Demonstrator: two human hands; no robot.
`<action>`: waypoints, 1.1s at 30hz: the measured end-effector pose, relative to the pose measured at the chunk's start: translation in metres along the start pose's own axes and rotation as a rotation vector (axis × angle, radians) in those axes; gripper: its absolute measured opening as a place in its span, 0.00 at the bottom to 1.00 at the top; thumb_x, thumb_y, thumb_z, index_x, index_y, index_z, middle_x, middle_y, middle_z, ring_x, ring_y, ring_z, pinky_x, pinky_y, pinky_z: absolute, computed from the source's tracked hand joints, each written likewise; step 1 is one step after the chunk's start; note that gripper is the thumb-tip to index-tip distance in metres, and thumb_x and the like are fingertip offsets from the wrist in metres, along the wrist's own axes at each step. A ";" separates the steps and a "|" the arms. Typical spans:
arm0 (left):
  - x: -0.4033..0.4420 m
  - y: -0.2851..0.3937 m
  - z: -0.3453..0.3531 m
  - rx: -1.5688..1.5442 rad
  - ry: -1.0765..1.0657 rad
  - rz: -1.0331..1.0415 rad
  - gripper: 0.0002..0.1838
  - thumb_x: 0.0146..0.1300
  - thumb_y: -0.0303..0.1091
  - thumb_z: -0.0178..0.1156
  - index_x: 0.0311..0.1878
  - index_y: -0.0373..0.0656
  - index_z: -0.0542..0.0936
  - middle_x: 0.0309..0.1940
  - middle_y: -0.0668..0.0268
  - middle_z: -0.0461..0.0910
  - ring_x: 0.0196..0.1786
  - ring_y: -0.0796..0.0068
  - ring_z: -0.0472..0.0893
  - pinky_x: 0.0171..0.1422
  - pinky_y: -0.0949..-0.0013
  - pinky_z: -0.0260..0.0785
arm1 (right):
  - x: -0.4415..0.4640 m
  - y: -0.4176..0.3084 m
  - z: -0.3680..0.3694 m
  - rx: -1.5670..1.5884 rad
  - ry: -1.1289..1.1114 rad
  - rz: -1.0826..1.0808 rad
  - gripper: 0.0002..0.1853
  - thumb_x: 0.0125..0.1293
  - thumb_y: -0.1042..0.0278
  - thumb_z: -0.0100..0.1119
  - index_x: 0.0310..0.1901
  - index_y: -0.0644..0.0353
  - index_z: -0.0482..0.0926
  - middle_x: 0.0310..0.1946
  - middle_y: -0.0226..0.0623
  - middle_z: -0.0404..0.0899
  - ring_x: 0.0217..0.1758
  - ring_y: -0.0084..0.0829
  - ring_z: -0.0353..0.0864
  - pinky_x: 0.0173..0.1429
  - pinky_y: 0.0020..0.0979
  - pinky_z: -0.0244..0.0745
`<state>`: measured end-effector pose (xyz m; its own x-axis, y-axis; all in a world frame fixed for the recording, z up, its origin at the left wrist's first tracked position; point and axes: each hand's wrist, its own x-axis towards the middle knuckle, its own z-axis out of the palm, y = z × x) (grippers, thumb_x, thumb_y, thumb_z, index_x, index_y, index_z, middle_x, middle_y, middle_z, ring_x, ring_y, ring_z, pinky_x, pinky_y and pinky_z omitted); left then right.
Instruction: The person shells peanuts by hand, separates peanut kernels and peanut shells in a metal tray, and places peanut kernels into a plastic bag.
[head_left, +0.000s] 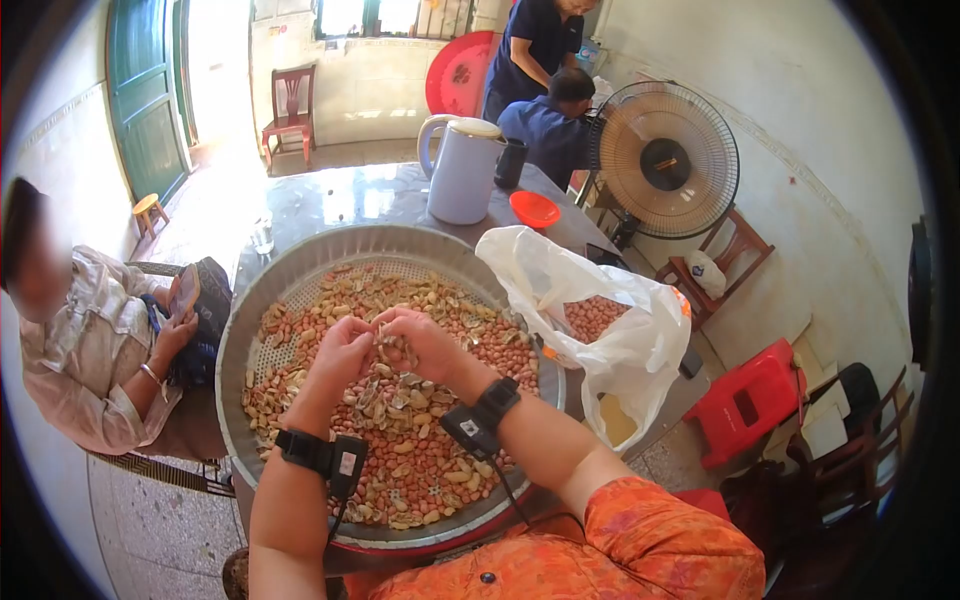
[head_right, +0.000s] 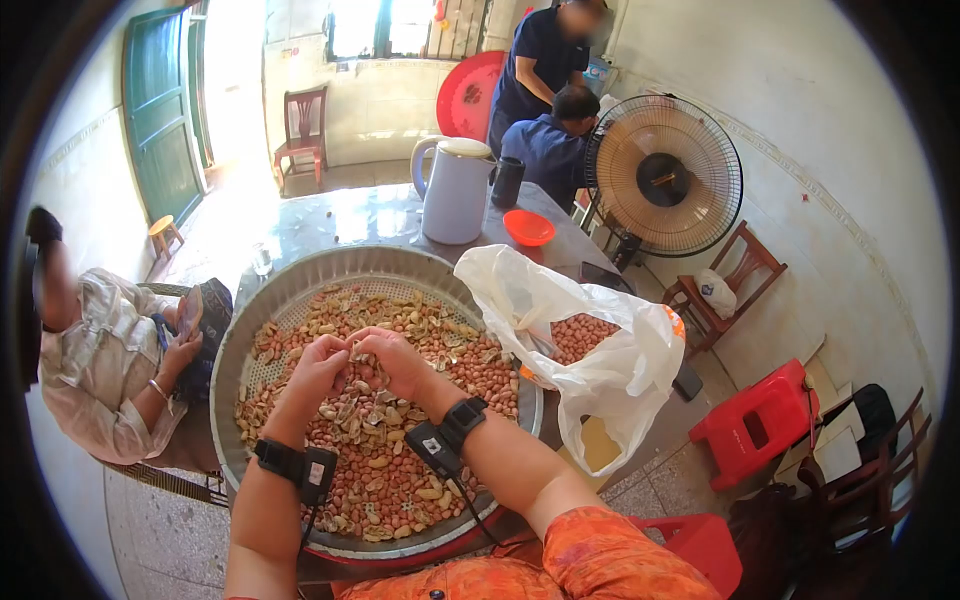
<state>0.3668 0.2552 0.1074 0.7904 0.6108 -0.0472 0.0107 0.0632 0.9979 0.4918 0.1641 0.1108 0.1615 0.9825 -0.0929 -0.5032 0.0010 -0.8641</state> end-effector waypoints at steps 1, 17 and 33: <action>0.001 -0.002 0.000 0.002 0.001 0.000 0.04 0.60 0.30 0.49 0.34 0.40 0.69 0.16 0.71 0.69 0.14 0.85 0.66 0.15 0.82 0.55 | 0.000 0.000 0.000 0.002 -0.001 0.000 0.06 0.57 0.71 0.46 0.37 0.60 0.70 0.23 0.30 0.68 0.21 0.20 0.67 0.17 0.19 0.58; 0.002 -0.009 -0.006 -0.054 0.067 0.002 0.09 0.57 0.29 0.55 0.39 0.38 0.70 0.23 0.69 0.70 0.21 0.84 0.68 0.21 0.80 0.59 | 0.003 0.001 0.003 -0.002 -0.022 -0.011 0.06 0.58 0.72 0.49 0.37 0.59 0.70 0.25 0.31 0.72 0.20 0.19 0.67 0.18 0.19 0.61; -0.013 0.016 0.016 0.257 0.143 0.466 0.08 0.61 0.25 0.47 0.43 0.38 0.70 0.34 0.66 0.74 0.34 0.84 0.74 0.30 0.78 0.70 | 0.000 0.015 0.020 -0.001 0.096 0.062 0.19 0.64 0.44 0.41 0.40 0.52 0.69 0.27 0.29 0.71 0.23 0.24 0.72 0.17 0.19 0.63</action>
<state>0.3670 0.2358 0.1247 0.6563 0.6305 0.4145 -0.1571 -0.4231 0.8924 0.4674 0.1675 0.1073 0.2104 0.9584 -0.1929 -0.5143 -0.0593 -0.8556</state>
